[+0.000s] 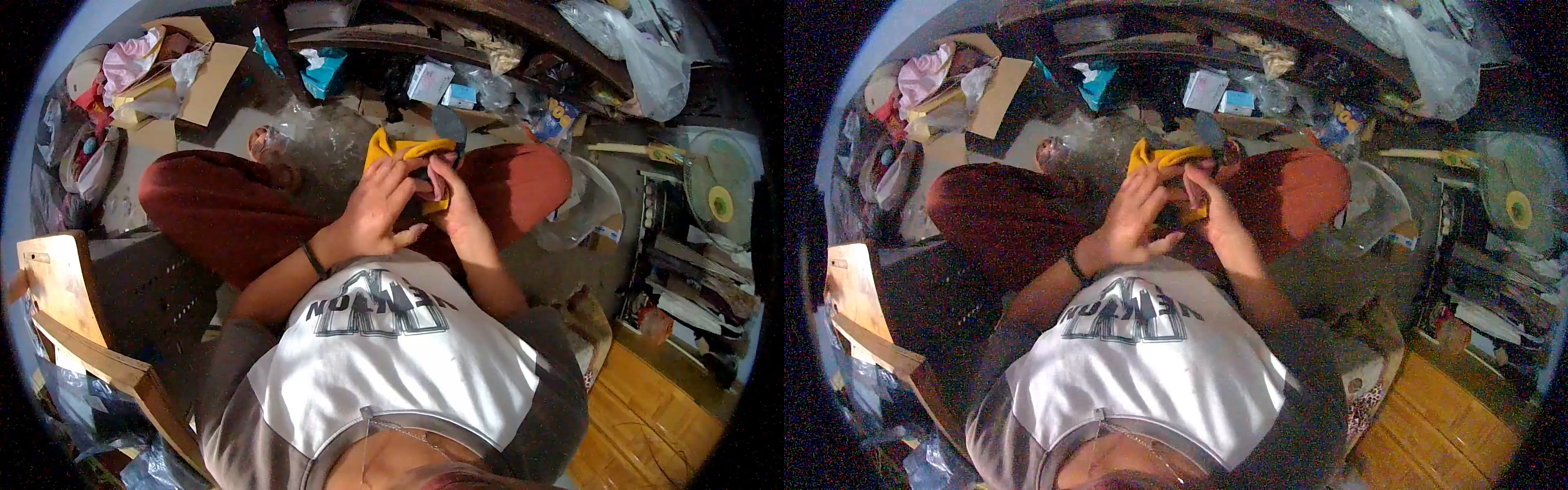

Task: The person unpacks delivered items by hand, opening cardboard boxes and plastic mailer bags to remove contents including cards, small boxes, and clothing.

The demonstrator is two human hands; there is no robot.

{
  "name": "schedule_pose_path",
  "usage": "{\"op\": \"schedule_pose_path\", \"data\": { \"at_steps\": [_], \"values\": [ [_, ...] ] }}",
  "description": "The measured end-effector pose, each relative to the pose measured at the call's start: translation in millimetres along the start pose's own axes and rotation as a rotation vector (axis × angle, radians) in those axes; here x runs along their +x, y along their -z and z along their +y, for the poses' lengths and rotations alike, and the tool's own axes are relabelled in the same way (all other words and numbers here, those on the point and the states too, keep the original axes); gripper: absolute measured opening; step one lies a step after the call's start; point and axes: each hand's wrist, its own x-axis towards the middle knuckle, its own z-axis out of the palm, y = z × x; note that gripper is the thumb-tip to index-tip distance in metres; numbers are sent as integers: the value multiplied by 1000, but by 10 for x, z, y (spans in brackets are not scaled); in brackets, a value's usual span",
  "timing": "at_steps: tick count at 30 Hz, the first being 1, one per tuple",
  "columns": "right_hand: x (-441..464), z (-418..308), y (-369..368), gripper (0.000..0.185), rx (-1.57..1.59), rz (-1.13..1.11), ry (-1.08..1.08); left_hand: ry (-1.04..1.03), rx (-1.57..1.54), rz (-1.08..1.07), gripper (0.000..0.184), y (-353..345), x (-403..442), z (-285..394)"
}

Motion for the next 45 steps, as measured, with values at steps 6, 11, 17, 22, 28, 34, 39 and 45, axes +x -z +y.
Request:
{"op": "schedule_pose_path", "data": {
  "at_steps": [6, 11, 17, 22, 28, 34, 39, 45],
  "values": [
    [-155, -121, -124, 45, -139, 8, 152, 70, -676, 239, 65, -96, 180, 19],
    [-512, -331, -127, 51, -170, 209, 253, 668, -768, 485, 64, -405, 581, -1025],
    [-836, -411, 851, 42, -381, 224, 55, 868, 114, 355, 72, -1170, 989, -2549],
    [-899, -303, 1144, 60, -544, 29, 192, 1067, -82, 131, 63, -973, 1024, -2734],
    [-1044, -680, 785, 65, -611, 91, 123, 854, -495, 563, 40, -652, 484, -2037],
    [-932, -522, 1245, 69, -624, 254, 247, 805, -684, 926, 22, -659, 16, -1996],
    [-746, -748, 481, 70, -387, 153, 285, 402, -28, 712, 19, -605, 169, -1653],
    [-815, -885, 394, 67, -348, 229, 361, 40, 212, 108, 33, -725, 134, -1220]
  ]
}}
